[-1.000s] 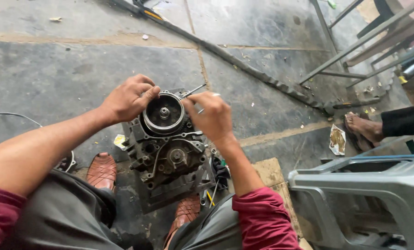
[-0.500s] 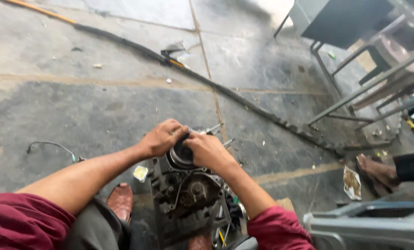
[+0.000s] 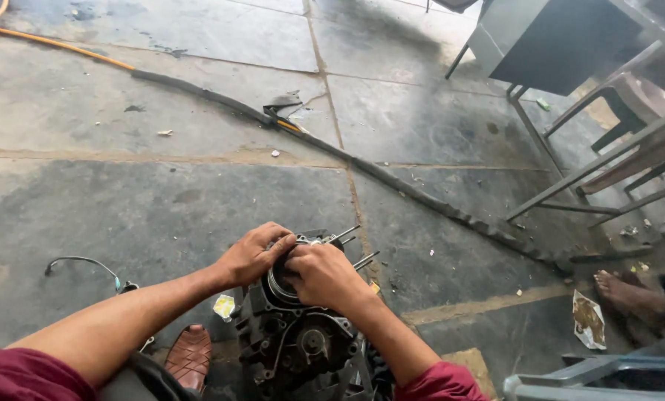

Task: The person removes a cover from an engine by hand, uses a wrench to loosen a bolt, and then pulls out a circular metal component and a ring.

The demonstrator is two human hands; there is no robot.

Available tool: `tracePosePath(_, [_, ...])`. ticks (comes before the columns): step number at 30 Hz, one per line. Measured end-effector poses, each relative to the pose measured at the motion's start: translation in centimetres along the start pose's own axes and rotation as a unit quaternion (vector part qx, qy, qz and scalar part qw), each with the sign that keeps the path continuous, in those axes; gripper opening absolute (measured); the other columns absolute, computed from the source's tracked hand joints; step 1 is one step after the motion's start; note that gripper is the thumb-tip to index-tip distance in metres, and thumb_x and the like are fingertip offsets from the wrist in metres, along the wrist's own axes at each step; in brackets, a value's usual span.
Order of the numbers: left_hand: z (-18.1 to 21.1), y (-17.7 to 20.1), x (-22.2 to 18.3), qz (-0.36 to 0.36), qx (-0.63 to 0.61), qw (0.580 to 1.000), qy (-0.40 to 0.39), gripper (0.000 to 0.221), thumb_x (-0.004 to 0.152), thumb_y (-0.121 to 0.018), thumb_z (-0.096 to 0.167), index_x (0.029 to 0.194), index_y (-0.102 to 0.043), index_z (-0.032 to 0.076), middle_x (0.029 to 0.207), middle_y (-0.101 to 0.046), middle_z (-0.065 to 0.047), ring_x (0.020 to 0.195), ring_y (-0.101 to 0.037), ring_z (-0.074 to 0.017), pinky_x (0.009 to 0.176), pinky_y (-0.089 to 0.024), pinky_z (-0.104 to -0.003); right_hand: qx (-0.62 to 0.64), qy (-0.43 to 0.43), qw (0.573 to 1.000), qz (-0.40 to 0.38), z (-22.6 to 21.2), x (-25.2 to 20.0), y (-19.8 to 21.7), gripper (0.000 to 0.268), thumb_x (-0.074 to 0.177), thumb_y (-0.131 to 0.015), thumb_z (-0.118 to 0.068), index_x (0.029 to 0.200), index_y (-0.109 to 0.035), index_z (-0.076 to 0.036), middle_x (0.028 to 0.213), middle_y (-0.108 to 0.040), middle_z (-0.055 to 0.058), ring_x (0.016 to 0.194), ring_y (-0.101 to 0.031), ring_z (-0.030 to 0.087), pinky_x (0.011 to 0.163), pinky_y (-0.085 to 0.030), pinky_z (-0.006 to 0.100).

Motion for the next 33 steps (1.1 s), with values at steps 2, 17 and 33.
tracePosePath(2, [0.0, -0.4, 0.1, 0.000, -0.008, 1.000, 0.005, 0.042, 0.099, -0.056, 0.042, 0.114, -0.071, 0.006, 0.113, -0.070, -0.013, 0.110, -0.067, -0.0299, 0.095, -0.052, -0.039, -0.013, -0.025, 0.999, 0.017, 0.0, -0.1, 0.2, 0.019, 0.078, -0.077, -0.021, 0.084, -0.074, -0.003, 0.087, -0.070, 0.014, 0.085, -0.068, 0.035, 0.076, -0.053, 0.048])
tracePosePath(17, [0.6, 0.2, -0.3, -0.035, -0.039, 0.999, 0.013, 0.053, 0.099, -0.049, 0.048, 0.126, -0.068, 0.006, 0.121, -0.074, -0.015, 0.113, -0.071, -0.0281, 0.094, -0.053, -0.038, -0.180, -0.046, 0.982, 0.027, 1.8, -0.7, -2.0, 0.018, 0.084, -0.075, -0.025, 0.078, -0.074, -0.008, 0.085, -0.071, 0.007, 0.093, -0.067, 0.029, 0.086, -0.047, 0.046])
tracePosePath(33, [0.4, 0.5, -0.6, -0.050, -0.010, 0.999, 0.014, 0.056, 0.098, -0.046, 0.051, 0.127, -0.069, 0.008, 0.118, -0.075, -0.016, 0.111, -0.071, -0.0301, 0.094, -0.053, -0.039, -0.041, -0.024, 0.998, 0.035, 0.2, -0.4, -0.6, 0.018, 0.072, -0.074, -0.016, 0.086, -0.075, -0.005, 0.094, -0.070, 0.012, 0.090, -0.068, 0.035, 0.080, -0.053, 0.046])
Point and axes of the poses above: each hand's wrist, its own x-axis towards the middle knuckle, its own y-axis out of the back of the hand, z = x × y, the point moved 6 cm from there along x, towards the middle knuckle
